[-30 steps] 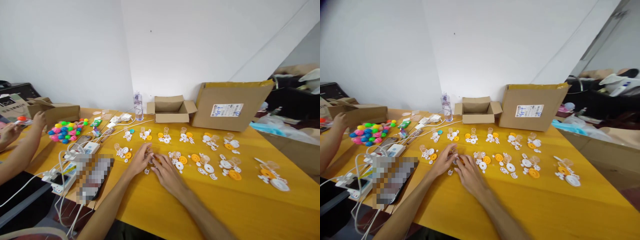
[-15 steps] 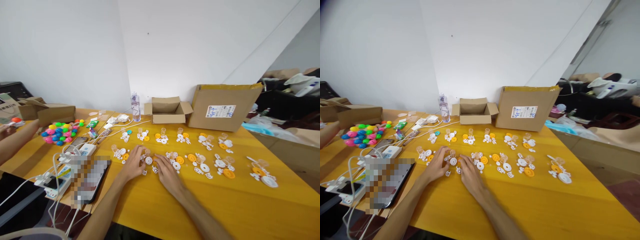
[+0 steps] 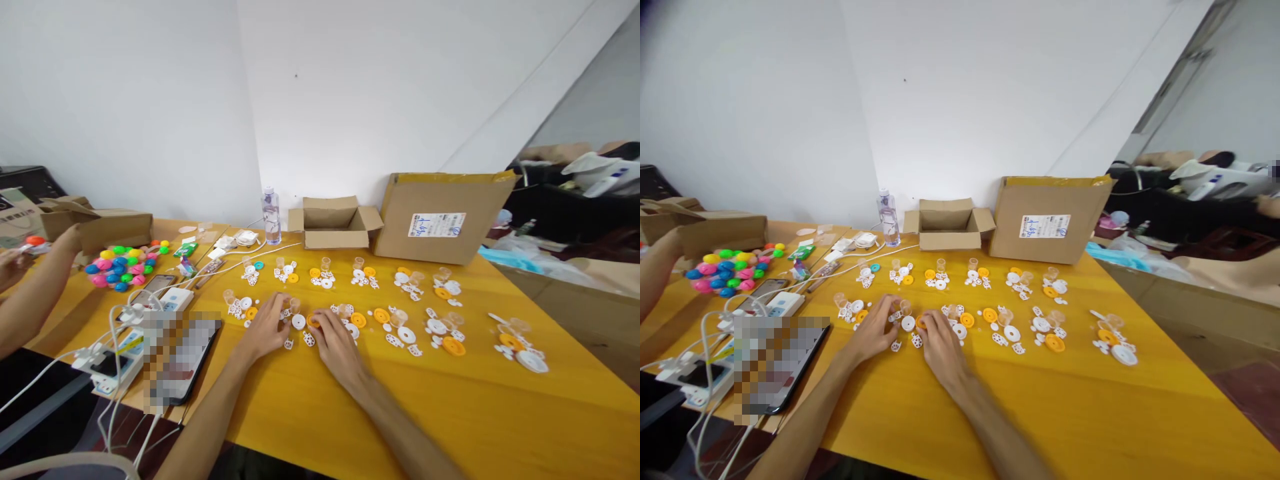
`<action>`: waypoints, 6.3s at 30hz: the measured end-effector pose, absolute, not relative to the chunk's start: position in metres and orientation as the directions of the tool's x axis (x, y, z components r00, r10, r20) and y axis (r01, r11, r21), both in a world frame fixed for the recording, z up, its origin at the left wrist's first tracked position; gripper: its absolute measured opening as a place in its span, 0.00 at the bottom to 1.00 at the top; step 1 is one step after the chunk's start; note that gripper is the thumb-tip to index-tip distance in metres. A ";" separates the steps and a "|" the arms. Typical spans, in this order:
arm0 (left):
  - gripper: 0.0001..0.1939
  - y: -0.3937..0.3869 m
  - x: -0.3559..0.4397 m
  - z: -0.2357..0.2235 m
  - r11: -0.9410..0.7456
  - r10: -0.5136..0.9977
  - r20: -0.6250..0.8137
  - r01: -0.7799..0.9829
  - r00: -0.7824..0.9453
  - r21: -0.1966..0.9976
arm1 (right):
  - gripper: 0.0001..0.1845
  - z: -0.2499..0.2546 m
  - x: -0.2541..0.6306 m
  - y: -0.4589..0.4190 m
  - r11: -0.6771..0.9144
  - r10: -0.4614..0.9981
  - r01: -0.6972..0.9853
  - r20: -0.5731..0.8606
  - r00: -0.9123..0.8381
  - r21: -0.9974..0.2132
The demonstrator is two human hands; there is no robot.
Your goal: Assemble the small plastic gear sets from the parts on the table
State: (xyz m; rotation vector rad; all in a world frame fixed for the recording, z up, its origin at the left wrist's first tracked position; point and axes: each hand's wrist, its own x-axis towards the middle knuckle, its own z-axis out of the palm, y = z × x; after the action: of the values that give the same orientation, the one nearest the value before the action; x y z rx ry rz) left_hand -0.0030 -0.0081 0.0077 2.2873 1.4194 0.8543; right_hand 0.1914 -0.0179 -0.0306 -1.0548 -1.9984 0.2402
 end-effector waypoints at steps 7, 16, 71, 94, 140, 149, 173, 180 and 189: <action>0.23 -0.008 -0.003 0.006 -0.462 0.887 0.315 0.670 0.339 0.581 | 0.06 -0.011 0.190 -0.029 0.708 0.691 0.551 0.595 -0.412 -0.441; 0.22 -0.007 -0.002 0.004 -0.477 0.879 0.326 0.644 0.348 0.599 | 0.08 -0.020 0.189 -0.025 0.720 0.664 0.603 0.592 -0.457 -0.342; 0.12 -0.011 -0.003 0.024 -0.542 0.778 0.581 0.721 0.237 0.431 | 0.08 -0.019 0.199 -0.042 0.790 0.557 0.575 0.640 -0.529 -0.213; 0.08 -0.021 0.014 0.012 -0.719 0.694 0.287 0.618 0.661 0.317 | 0.07 -0.023 0.218 -0.065 0.798 0.558 0.584 0.550 -0.621 -0.149; 0.12 -0.011 0.000 0.016 -0.626 0.716 0.556 0.741 0.423 0.242 | 0.06 -0.018 0.196 -0.045 0.713 0.689 0.571 0.559 -0.461 -0.408; 0.12 -0.012 0.000 0.018 -0.650 0.705 0.538 0.723 0.462 0.231 | 0.04 -0.015 0.195 -0.046 0.704 0.697 0.602 0.527 -0.486 -0.376; 0.04 -0.019 -0.002 0.023 -0.666 0.744 0.227 0.671 0.629 0.326 | 0.06 -0.013 0.202 -0.054 0.686 0.715 0.642 0.478 -0.510 -0.342; 0.05 -0.019 -0.003 0.022 -0.664 0.745 0.220 0.672 0.630 0.328 | 0.05 -0.012 0.202 -0.054 0.678 0.724 0.647 0.470 -0.505 -0.350; 0.07 -0.019 -0.002 0.024 -0.665 0.746 0.255 0.677 0.615 0.315 | 0.05 -0.011 0.203 -0.055 0.682 0.724 0.631 0.461 -0.512 -0.370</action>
State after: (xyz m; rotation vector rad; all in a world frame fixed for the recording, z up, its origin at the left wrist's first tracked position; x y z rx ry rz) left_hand -0.0021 -0.0193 0.0238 2.6508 1.1812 0.5479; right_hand 0.2028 -0.0545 -0.0109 -1.0375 -2.2975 0.2059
